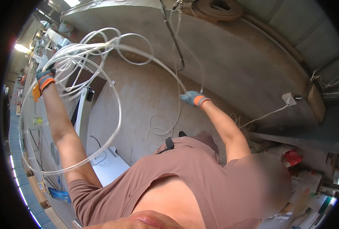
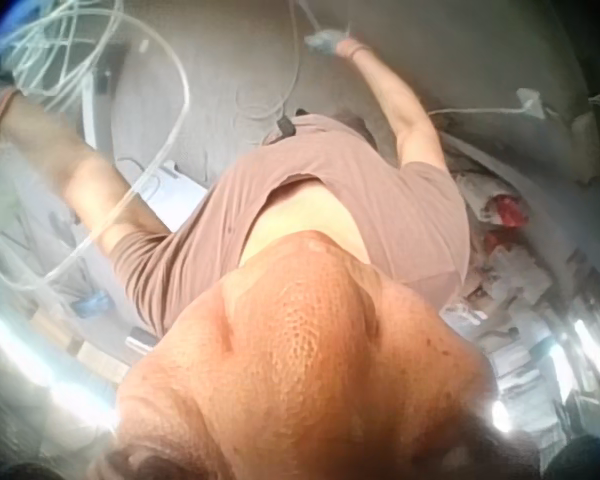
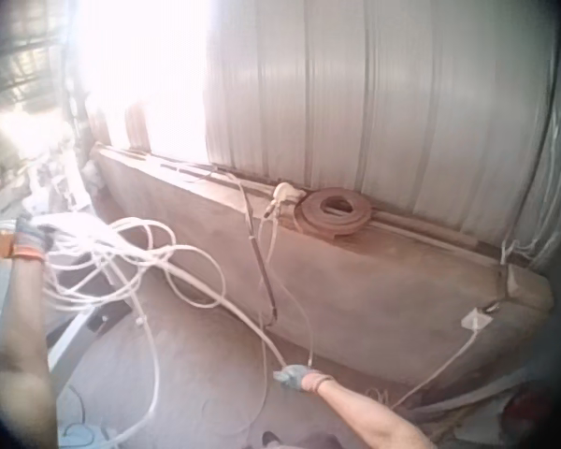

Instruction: The person coils a white power cord and places it on a shelf, then picks up a transparent hose with a yellow nozzle, coils it, and stores it on a high shelf. The person also unplugs a power strip from a fan and moves it aside.

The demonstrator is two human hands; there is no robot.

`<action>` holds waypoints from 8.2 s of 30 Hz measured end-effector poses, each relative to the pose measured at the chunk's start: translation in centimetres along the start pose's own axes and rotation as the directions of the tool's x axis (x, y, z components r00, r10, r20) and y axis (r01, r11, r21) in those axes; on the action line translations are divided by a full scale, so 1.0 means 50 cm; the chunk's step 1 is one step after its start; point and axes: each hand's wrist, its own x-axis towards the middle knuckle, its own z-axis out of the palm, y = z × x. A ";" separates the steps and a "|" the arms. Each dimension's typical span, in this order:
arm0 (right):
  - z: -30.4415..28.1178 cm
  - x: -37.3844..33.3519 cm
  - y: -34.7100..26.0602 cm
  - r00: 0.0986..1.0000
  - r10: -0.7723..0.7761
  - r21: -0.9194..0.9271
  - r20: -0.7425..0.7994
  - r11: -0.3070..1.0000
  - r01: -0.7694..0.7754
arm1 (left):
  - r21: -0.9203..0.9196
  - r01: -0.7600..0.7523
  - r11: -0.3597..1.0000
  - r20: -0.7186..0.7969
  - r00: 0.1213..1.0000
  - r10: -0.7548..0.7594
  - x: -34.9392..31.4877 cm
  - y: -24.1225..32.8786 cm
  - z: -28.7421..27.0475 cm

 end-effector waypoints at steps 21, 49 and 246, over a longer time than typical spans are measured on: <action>-1.312 0.110 -0.316 0.102 0.006 0.101 -0.995 -0.065 0.993 | -0.356 -0.410 0.840 0.172 0.854 0.490 -0.341 0.132 1.273; -0.896 -0.417 0.017 0.144 0.243 0.234 -0.959 0.969 -0.078 | 0.201 -0.654 0.729 0.793 0.545 0.270 -0.844 -0.557 1.861; -0.707 -0.373 0.425 -0.130 0.725 0.456 -0.676 0.551 0.699 | 0.122 -0.123 0.985 0.831 0.556 -0.033 -0.603 -0.254 1.856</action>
